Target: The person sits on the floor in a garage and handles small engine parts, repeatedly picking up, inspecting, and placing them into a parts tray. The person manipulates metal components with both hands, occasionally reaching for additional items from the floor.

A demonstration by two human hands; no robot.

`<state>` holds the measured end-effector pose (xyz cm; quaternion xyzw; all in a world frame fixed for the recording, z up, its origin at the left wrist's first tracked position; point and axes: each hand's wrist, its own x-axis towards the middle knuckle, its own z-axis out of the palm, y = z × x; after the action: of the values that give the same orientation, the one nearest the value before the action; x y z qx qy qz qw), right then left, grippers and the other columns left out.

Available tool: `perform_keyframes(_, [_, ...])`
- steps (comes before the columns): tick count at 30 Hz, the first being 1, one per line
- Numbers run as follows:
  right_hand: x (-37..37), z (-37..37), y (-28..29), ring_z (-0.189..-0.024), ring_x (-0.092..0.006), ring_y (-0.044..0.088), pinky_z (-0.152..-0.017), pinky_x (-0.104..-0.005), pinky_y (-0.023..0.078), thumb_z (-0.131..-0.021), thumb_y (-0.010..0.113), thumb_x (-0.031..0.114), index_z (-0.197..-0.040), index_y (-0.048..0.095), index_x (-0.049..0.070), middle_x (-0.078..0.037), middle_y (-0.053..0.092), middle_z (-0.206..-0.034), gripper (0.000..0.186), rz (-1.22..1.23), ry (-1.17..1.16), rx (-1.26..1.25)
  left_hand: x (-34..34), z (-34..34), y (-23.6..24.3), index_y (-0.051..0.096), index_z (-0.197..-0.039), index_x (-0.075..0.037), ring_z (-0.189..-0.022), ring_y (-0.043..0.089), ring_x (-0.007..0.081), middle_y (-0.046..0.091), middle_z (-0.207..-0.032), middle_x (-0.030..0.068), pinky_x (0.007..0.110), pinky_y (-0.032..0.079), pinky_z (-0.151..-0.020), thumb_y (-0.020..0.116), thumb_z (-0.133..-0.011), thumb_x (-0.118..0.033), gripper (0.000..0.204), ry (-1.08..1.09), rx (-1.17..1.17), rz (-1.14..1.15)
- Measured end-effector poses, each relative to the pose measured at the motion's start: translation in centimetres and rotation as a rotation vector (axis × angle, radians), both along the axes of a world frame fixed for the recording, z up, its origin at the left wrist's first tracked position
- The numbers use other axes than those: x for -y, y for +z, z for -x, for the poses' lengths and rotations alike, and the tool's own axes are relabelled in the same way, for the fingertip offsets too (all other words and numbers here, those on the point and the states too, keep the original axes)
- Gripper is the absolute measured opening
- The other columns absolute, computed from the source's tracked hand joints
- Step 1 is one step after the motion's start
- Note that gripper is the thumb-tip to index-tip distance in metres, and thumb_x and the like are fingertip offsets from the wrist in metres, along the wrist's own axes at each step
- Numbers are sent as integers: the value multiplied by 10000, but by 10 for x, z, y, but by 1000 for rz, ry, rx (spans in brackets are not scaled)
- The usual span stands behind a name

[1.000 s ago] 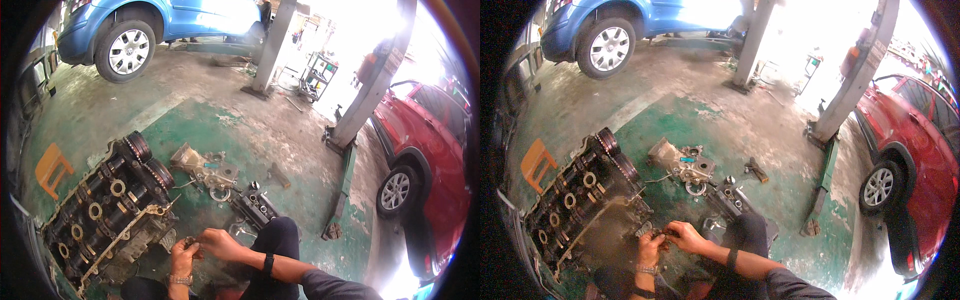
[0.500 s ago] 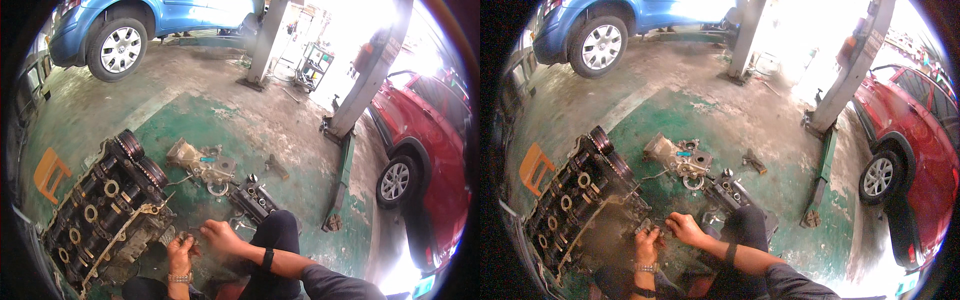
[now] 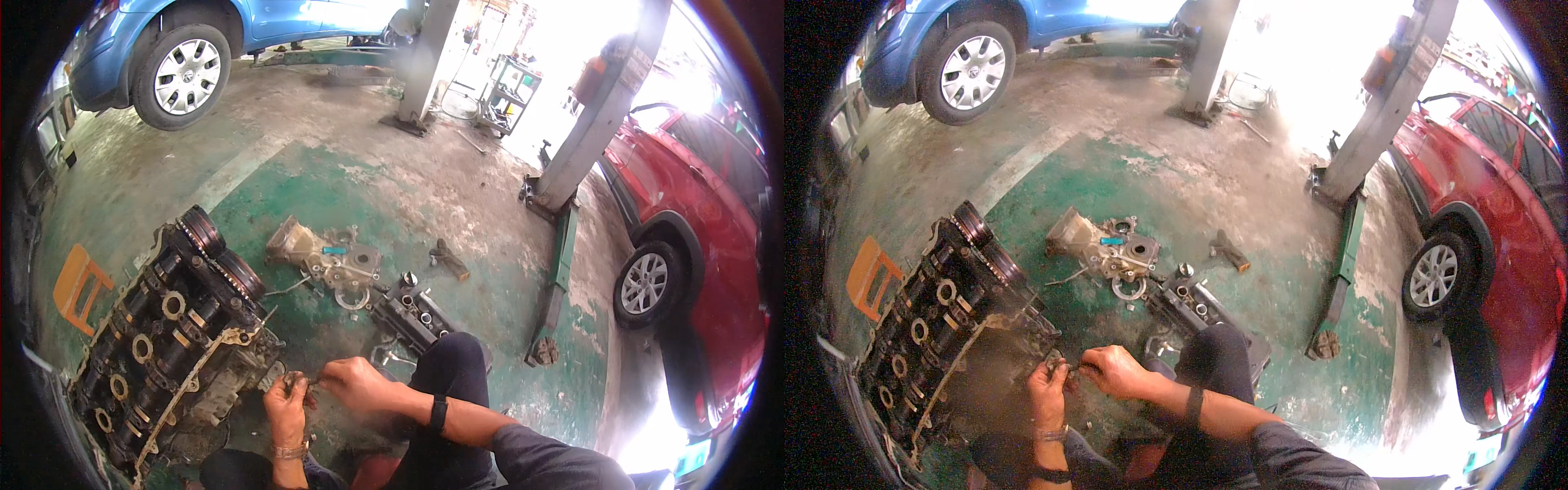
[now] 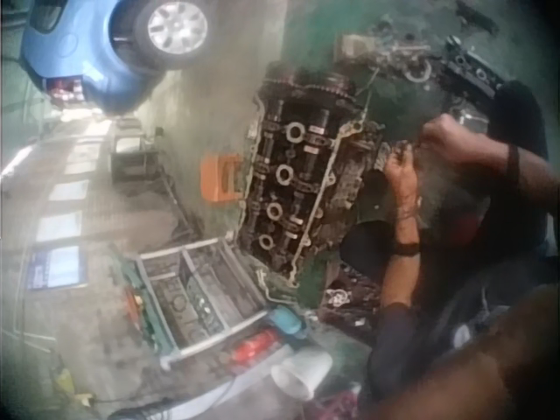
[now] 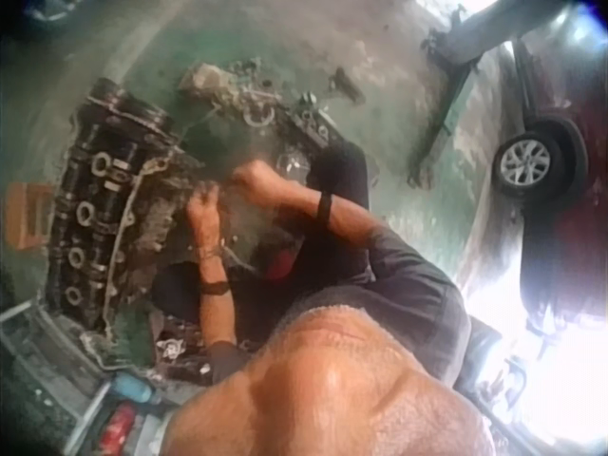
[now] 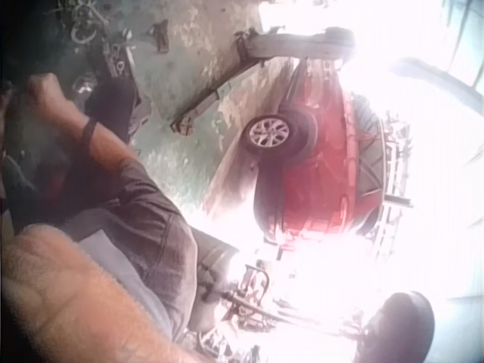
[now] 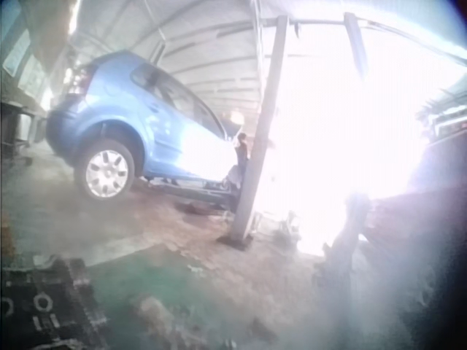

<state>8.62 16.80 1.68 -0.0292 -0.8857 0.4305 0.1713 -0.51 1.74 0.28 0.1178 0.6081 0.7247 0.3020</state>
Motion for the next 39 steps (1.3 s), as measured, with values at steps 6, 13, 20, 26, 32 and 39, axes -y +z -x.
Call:
perform_keyframes(6, [0, 0, 3, -718, -394, 586, -618, -462, 464, -799, 610, 124, -820, 562, -7, -188, 589, -738, 141, -41, 20, 30, 2, -2, 8, 589, -990, 44, -586, 585, 122, 630, -793, 74, 251, 481, -495, 563, -904, -82, 155, 3, -69, 36])
perform_keyframes(13, [2, -3, 3, -725, -406, 585, -629, -476, 460, -802, 594, 129, -815, 551, -11, -201, 588, -740, 147, -45, -39, 147, 3, -2, 10, 532, -1108, 61, -695, 630, 181, 626, -934, 124, 305, 550, -603, 475, -929, -37, 212, -93, 51, -14])
perform_keyframes(20, [1, -1, -5, -709, -418, 572, -617, -461, 455, -854, 569, 187, -865, 561, -31, -229, 595, -739, 218, 108, -24, 195, 7, -1, 15, 551, -1098, 56, -659, 624, 162, 631, -877, 99, 291, 538, -567, 535, -865, 61, 234, -228, -89, 27])
perform_keyframes(26, [0, 0, -11, -563, -266, 528, -564, -403, 440, -897, 557, 222, -840, 542, -45, -183, 534, -635, 273, 451, -22, 363, 6, -2, 13, 572, -1057, 47, -597, 605, 140, 628, -819, 79, 279, 518, -513, 560, -863, 33, 195, -238, -28, -2])
perform_keyframes(32, [3, 2, -11, -586, -276, 550, -563, -387, 442, -872, 590, 184, -819, 540, -24, -166, 528, -627, 219, 318, -6, 255, 5, -1, 8, 568, -987, 42, -574, 602, 149, 615, -819, 72, 291, 520, -500, 539, -873, 22, 119, -143, 38, -59])
perform_keyframes(39, [10, -1, -8, -700, -391, 585, -589, -448, 464, -797, 598, 95, -881, 537, 11, -159, 579, -748, 134, -19, 75, -41, 5, 2, 1, 577, -938, 25, -547, 598, 157, 617, -783, 66, 288, 525, -492, 533, -873, -1, 83, -56, 132, -62])
